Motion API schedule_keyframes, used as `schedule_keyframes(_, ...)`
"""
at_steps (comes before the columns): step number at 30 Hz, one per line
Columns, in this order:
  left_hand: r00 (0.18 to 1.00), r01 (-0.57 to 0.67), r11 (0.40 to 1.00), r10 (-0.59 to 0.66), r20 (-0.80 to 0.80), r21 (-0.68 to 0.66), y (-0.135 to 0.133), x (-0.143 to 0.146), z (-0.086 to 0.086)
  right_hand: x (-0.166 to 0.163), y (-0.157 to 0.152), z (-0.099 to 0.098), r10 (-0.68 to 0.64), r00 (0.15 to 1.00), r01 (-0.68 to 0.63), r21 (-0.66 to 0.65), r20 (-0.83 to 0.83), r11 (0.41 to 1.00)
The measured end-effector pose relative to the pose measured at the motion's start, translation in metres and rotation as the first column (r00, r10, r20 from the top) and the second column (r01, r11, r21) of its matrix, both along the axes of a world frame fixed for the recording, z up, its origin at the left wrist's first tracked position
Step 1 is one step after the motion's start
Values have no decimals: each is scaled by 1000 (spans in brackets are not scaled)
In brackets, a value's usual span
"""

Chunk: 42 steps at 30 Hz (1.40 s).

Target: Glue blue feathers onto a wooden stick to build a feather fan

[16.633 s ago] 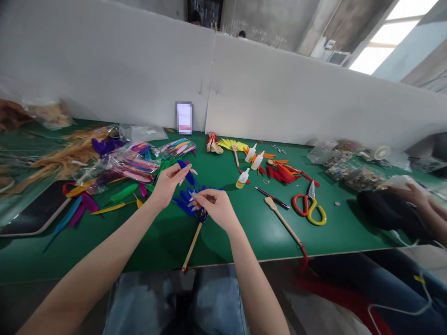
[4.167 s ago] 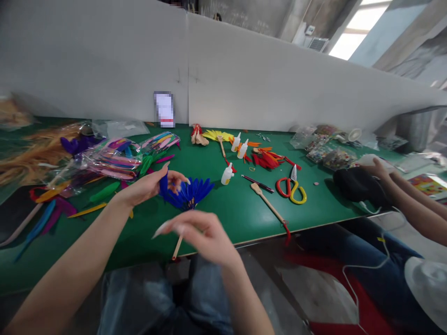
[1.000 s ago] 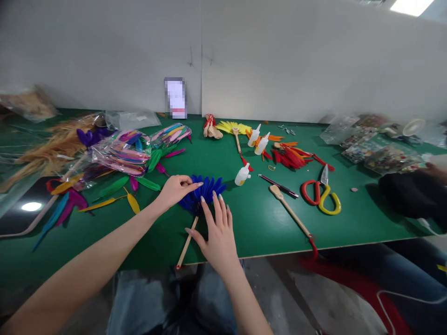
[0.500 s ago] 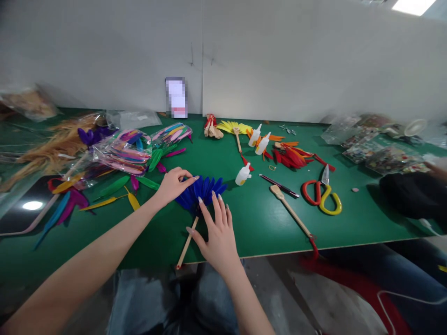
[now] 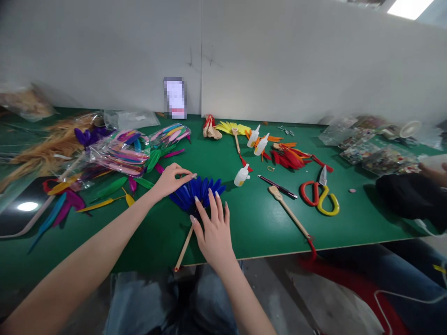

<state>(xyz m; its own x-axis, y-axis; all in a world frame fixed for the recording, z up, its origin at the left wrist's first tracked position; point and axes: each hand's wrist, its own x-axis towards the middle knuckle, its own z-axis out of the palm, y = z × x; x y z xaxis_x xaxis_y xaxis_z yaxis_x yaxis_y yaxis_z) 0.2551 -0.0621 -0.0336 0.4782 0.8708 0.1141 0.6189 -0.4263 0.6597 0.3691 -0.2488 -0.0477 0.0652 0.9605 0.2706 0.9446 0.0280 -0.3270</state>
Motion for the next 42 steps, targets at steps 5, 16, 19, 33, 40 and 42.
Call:
schedule_keyframes(5,998,59,998,-59,-11,-2,-2,3,3,0,1,-3,-7,1000,7,20,15,1000)
schedule_keyframes(16,994,103,994,-104,26,33,-4,4,2,-1,0,-3,-26,1000,25,65,6,998)
schedule_keyframes(19,995,101,994,-102,24,33,-3,4,1,0,-1,-1,-48,998,52,114,-34,992)
schedule_keyframes(33,992,122,992,-122,43,8,0,3,-5,0,0,-3,-33,999,38,144,-37,989)
schedule_keyframes(40,991,126,992,-126,34,1,1,2,-4,0,0,-5,-41,999,45,132,-34,990)
schedule_keyframes(42,991,126,992,-126,32,-1,1,2,-3,0,0,-5,-42,999,47,130,-34,990)
